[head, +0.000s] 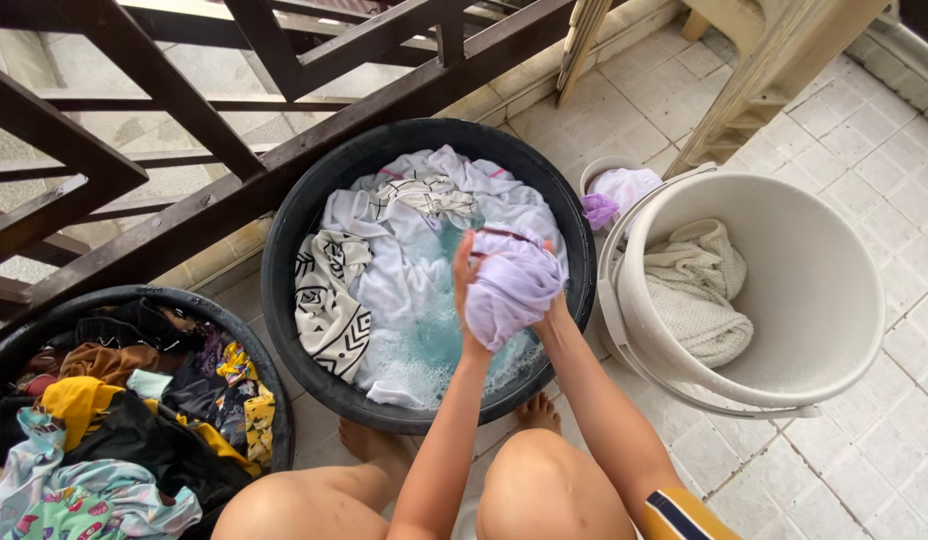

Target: The person sits on a small stool and washes clothes by hand in a large black basin filled with soapy water. They repeatedly submerge, scrub, and wring out various garments, including a yellow cloth, a white towel, and a purple item, then transfer them into a white bucket.

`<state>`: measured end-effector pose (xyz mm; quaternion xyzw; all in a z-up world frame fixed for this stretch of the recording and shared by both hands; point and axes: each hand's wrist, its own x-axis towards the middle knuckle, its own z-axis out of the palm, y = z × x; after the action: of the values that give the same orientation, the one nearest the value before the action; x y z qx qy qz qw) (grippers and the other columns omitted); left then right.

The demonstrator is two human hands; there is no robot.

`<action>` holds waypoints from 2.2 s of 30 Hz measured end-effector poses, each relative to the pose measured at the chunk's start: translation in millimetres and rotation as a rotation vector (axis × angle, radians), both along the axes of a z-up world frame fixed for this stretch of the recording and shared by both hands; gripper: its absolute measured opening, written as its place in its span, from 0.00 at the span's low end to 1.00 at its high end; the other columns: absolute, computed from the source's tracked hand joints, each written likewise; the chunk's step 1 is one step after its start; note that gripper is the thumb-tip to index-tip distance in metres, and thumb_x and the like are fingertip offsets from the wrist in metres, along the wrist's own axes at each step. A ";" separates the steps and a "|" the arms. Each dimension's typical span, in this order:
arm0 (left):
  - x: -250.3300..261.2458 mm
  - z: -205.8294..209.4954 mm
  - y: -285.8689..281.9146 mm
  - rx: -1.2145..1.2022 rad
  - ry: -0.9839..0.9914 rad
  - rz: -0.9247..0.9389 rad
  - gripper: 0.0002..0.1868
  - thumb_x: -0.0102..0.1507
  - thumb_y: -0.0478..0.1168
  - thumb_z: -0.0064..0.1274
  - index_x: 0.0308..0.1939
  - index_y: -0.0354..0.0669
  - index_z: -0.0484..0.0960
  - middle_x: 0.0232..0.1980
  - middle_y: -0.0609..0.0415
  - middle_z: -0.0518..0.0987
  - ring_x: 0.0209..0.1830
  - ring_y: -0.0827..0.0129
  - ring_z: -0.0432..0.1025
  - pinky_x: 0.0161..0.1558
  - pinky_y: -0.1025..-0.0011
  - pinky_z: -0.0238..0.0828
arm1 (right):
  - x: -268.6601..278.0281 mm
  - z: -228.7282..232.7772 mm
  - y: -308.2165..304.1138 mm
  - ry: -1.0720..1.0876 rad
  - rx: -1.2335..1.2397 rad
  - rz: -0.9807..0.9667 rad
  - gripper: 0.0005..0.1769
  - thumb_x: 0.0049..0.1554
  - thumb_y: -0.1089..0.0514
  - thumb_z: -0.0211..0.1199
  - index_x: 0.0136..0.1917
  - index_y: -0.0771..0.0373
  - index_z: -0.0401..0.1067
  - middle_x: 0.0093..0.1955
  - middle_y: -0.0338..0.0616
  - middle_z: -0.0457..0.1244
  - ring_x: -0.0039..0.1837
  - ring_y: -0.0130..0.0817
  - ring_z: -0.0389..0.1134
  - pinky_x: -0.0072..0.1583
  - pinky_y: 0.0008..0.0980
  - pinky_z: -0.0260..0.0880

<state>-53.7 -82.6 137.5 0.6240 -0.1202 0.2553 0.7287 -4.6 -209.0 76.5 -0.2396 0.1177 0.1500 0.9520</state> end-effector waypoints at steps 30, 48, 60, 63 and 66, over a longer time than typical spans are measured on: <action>113.4 -174.8 -7.8 0.335 0.841 -0.753 0.20 0.60 0.44 0.49 0.54 0.44 0.82 0.50 0.49 0.82 0.48 0.61 0.76 0.46 0.62 0.74 | -97.3 97.2 -55.4 -0.678 -1.395 -0.236 0.14 0.51 0.56 0.73 0.43 0.66 0.74 0.39 0.43 0.64 0.43 0.27 0.63 0.46 0.30 0.65; 52.8 11.0 -200.4 1.464 -0.222 -0.520 0.23 0.53 0.47 0.69 0.49 0.47 0.84 0.58 0.48 0.75 0.63 0.52 0.68 0.61 0.55 0.67 | -182.3 95.8 -221.0 0.169 -2.237 -0.074 0.35 0.52 0.43 0.71 0.66 0.63 0.70 0.72 0.57 0.57 0.69 0.55 0.61 0.63 0.53 0.60; 81.1 -47.1 -43.3 0.913 0.133 -0.530 0.18 0.60 0.36 0.58 0.55 0.44 0.82 0.57 0.45 0.80 0.59 0.50 0.75 0.61 0.57 0.70 | -10.2 110.4 -99.0 -0.509 -2.018 -0.417 0.12 0.57 0.57 0.67 0.51 0.66 0.77 0.59 0.55 0.65 0.63 0.53 0.66 0.65 0.45 0.65; 75.2 -20.1 -97.6 0.747 0.094 -0.557 0.22 0.59 0.36 0.57 0.58 0.38 0.77 0.57 0.40 0.77 0.57 0.49 0.74 0.58 0.58 0.71 | 0.4 87.3 -124.7 -0.390 -1.918 -0.183 0.12 0.59 0.55 0.64 0.53 0.63 0.77 0.57 0.54 0.65 0.59 0.50 0.69 0.64 0.44 0.67; 71.9 12.2 -141.2 0.763 -0.023 -0.577 0.21 0.58 0.36 0.57 0.56 0.39 0.79 0.55 0.41 0.79 0.57 0.48 0.73 0.57 0.57 0.69 | 17.0 34.7 -204.6 -0.367 -1.996 -0.653 0.12 0.57 0.57 0.66 0.52 0.65 0.78 0.54 0.57 0.67 0.59 0.54 0.69 0.64 0.44 0.67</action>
<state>18.2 -223.7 149.7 0.7852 -0.3816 -0.0128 0.4875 12.4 -413.6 111.2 -0.8870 0.1007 -0.3151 0.3222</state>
